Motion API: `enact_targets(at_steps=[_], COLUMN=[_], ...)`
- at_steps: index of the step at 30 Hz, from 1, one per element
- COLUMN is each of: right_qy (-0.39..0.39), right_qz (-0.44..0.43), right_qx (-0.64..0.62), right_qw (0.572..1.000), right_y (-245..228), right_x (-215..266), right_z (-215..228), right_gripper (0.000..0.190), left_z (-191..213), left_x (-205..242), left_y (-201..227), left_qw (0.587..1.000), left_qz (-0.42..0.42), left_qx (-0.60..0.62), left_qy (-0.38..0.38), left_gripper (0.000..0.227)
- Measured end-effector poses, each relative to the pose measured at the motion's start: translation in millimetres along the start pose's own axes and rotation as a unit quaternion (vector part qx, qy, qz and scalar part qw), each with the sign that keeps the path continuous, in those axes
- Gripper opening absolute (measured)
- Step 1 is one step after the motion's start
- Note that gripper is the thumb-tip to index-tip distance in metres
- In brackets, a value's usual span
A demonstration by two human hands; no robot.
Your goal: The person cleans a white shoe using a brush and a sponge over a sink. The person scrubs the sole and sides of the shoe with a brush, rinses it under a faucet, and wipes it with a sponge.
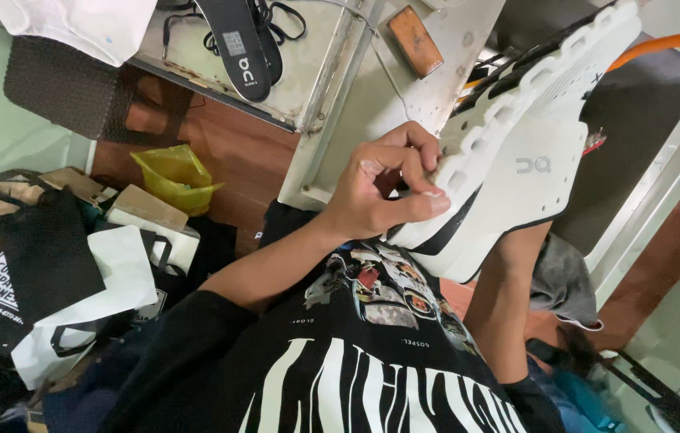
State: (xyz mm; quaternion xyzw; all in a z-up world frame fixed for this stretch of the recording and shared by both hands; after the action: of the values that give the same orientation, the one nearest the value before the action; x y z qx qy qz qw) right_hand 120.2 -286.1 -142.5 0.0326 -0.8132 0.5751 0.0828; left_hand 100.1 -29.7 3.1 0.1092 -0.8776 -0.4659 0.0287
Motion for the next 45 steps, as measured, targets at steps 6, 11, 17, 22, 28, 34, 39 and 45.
enact_targets(at_steps=[6,11,17,22,28,34,39,45], right_qy=[0.004,0.009,0.010,0.014,0.005,-0.029,-0.143,-0.058], right_qz=[0.017,0.038,0.069,0.084,0.104,0.046,0.061,-0.033], right_qx=[0.019,0.033,0.050,0.065,0.056,0.057,0.137,0.573], right_qw=[1.000,0.999,0.996,0.994,0.993,0.997,0.978,0.817], right_y=[-6,-14,-30,-46,-65,-79,-51,-32], right_x=[9,1,-5,-9,4,0,-28,-53], right_z=[-12,-22,-29,-20,-52,-88,-66,-42], right_gripper=[0.062,0.057,0.051,0.047,0.044,0.020,0.056,0.068], left_z=[-2,-4,1,12,34,31,40,113], left_x=[1,1,3,2,-8,-9,-6,6], left_y=[-1,9,-6,-20,-30,-76,-59,32], left_qw=[0.999,0.999,0.998,0.993,0.983,0.965,0.984,0.900], left_qz=[0.004,-0.007,0.013,0.089,0.079,0.261,0.167,0.121], left_qx=[-0.046,-0.033,-0.051,-0.071,-0.137,-0.012,0.050,0.077], left_qy=[0.027,-0.030,-0.034,-0.007,0.090,-0.003,0.037,0.411], left_gripper=[0.027,0.034,0.073,0.077,0.068,0.110,0.096,0.103])
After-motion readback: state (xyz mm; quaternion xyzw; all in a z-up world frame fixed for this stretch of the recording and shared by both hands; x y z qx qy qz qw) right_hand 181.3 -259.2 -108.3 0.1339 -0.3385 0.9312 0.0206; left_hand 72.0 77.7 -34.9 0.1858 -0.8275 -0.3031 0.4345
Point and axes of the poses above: each hand's wrist, its own x-axis away from the middle knuckle, its own z-axis out of the back of the hand, y = z × x, the point moved 9 cm from there along -x, towards the middle knuckle, and after that the axes turned 15 degrees about y, right-handed, at the moved point
